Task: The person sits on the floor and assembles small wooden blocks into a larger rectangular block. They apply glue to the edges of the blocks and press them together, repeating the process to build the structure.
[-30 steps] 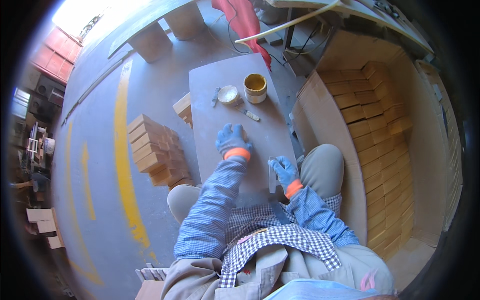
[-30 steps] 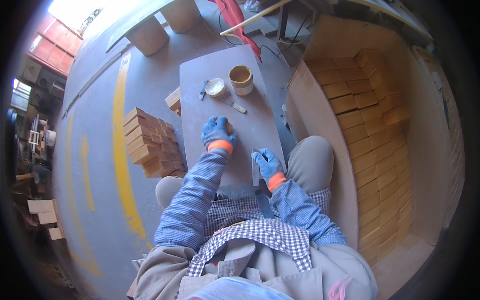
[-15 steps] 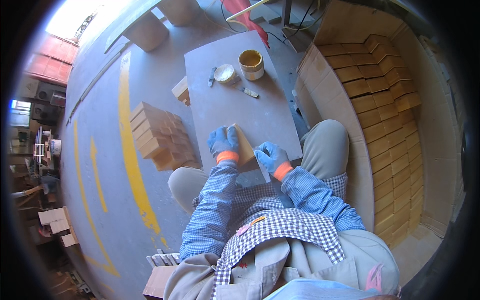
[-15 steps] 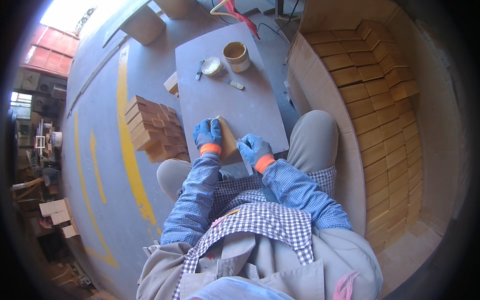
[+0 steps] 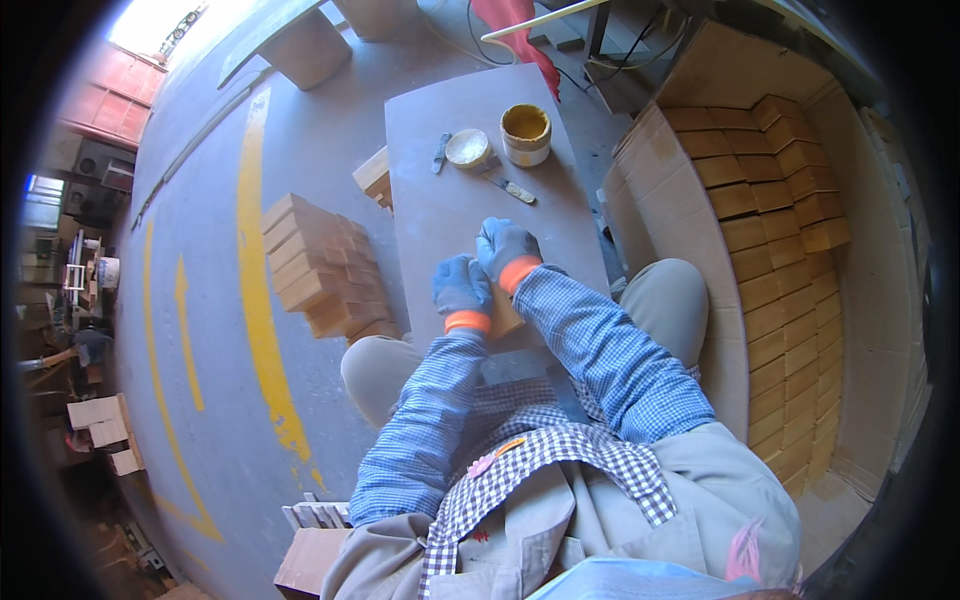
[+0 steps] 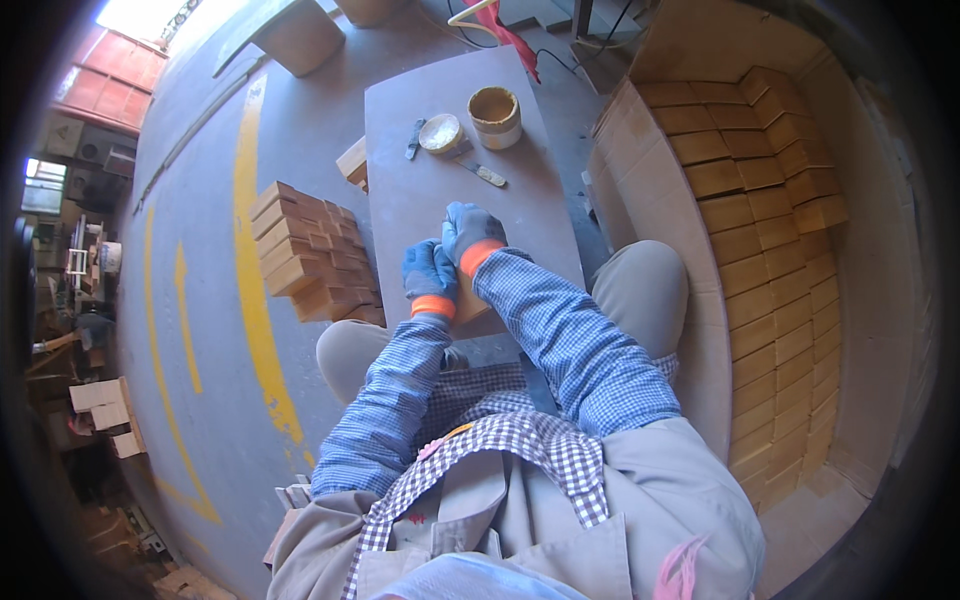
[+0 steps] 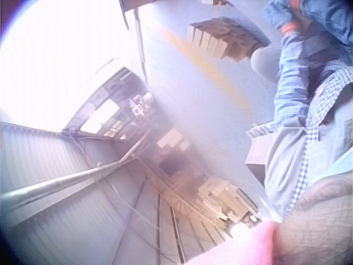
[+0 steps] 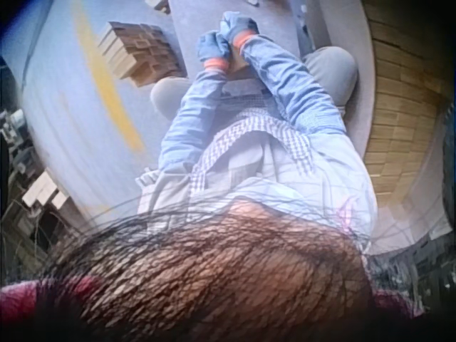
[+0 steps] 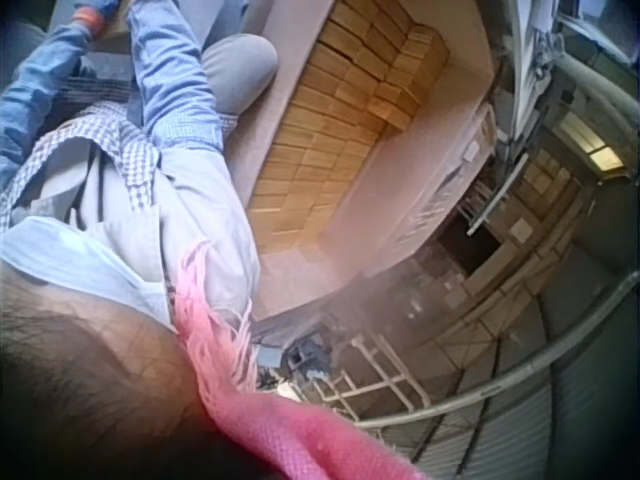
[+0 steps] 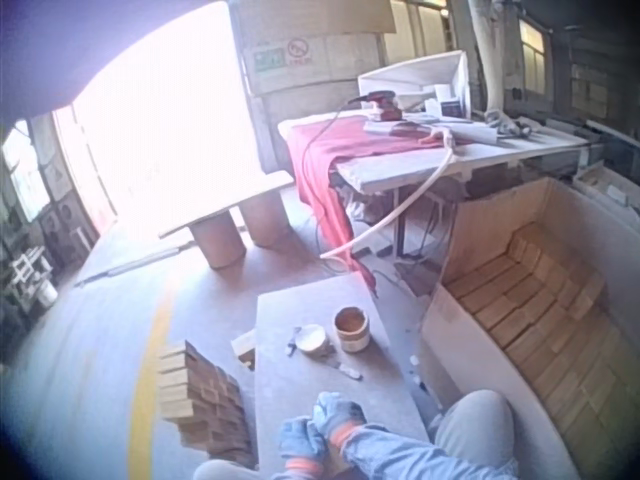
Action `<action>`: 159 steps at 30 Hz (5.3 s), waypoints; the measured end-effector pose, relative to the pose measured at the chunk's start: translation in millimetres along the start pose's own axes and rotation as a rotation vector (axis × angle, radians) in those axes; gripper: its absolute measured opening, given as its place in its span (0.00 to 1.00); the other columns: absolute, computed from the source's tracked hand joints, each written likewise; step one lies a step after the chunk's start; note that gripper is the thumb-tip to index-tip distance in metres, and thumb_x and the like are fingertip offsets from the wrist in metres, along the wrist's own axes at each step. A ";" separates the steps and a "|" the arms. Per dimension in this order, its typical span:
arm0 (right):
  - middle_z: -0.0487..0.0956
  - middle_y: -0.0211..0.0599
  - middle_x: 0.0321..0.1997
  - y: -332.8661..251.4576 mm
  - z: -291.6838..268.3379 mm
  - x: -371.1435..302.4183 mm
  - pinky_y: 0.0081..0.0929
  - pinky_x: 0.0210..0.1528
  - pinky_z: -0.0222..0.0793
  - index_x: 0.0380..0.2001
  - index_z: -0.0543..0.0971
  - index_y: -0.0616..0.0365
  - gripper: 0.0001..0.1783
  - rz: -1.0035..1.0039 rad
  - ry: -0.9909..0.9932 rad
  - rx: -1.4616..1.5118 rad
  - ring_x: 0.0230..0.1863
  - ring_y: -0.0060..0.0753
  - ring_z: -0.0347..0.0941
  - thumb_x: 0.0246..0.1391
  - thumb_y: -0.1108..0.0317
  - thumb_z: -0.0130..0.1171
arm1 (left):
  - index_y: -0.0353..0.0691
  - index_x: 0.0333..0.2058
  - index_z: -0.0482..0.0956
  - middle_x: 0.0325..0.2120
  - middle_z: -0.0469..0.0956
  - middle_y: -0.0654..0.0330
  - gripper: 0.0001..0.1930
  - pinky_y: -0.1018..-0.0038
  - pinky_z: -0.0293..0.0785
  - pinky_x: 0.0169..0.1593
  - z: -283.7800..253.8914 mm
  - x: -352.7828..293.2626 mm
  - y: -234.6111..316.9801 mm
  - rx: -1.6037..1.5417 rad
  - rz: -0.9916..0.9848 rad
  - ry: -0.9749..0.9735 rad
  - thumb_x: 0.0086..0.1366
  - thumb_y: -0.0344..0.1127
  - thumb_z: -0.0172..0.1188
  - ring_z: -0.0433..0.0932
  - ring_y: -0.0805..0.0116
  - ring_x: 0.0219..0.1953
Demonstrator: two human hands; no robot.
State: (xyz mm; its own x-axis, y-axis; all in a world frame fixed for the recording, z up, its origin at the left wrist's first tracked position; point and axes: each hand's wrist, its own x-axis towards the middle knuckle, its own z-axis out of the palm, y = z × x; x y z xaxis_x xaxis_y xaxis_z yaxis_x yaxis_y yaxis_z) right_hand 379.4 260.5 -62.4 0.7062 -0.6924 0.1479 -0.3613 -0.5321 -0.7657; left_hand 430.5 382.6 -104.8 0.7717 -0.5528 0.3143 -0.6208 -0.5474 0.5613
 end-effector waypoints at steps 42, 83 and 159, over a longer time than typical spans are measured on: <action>0.75 0.23 0.25 70.7 -21.0 -105.1 0.23 0.32 0.68 0.31 0.79 0.56 0.11 0.431 -0.157 0.635 0.28 0.15 0.66 0.62 0.61 0.63 | 0.32 0.59 0.69 0.52 0.74 0.45 0.25 0.62 0.69 0.61 -26.3 -62.1 -8.4 -0.422 -0.502 0.092 0.67 0.38 0.61 0.75 0.53 0.54; 0.73 0.28 0.22 75.8 -10.4 -53.5 0.29 0.30 0.67 0.26 0.74 0.55 0.13 0.295 -0.339 0.577 0.26 0.21 0.65 0.60 0.61 0.62 | 0.47 0.43 0.78 0.36 0.80 0.57 0.12 0.56 0.70 0.48 -42.5 -3.5 35.2 0.253 0.161 -0.123 0.64 0.44 0.58 0.78 0.53 0.40; 0.74 0.31 0.21 65.7 -29.7 -130.5 0.32 0.30 0.69 0.24 0.74 0.54 0.14 0.469 -0.448 0.602 0.25 0.23 0.67 0.59 0.59 0.61 | 0.34 0.53 0.75 0.48 0.77 0.46 0.18 0.58 0.72 0.58 -4.3 -14.0 2.6 -0.230 -0.097 0.135 0.68 0.36 0.57 0.77 0.46 0.50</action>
State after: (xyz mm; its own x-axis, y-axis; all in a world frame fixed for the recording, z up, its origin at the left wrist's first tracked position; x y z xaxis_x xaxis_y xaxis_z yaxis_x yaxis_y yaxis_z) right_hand 245.4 301.4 -113.5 0.7840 -0.4514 -0.4262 -0.3806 0.1930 -0.9044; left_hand 418.7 391.6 -104.4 0.8471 -0.4079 0.3407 -0.5071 -0.4283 0.7480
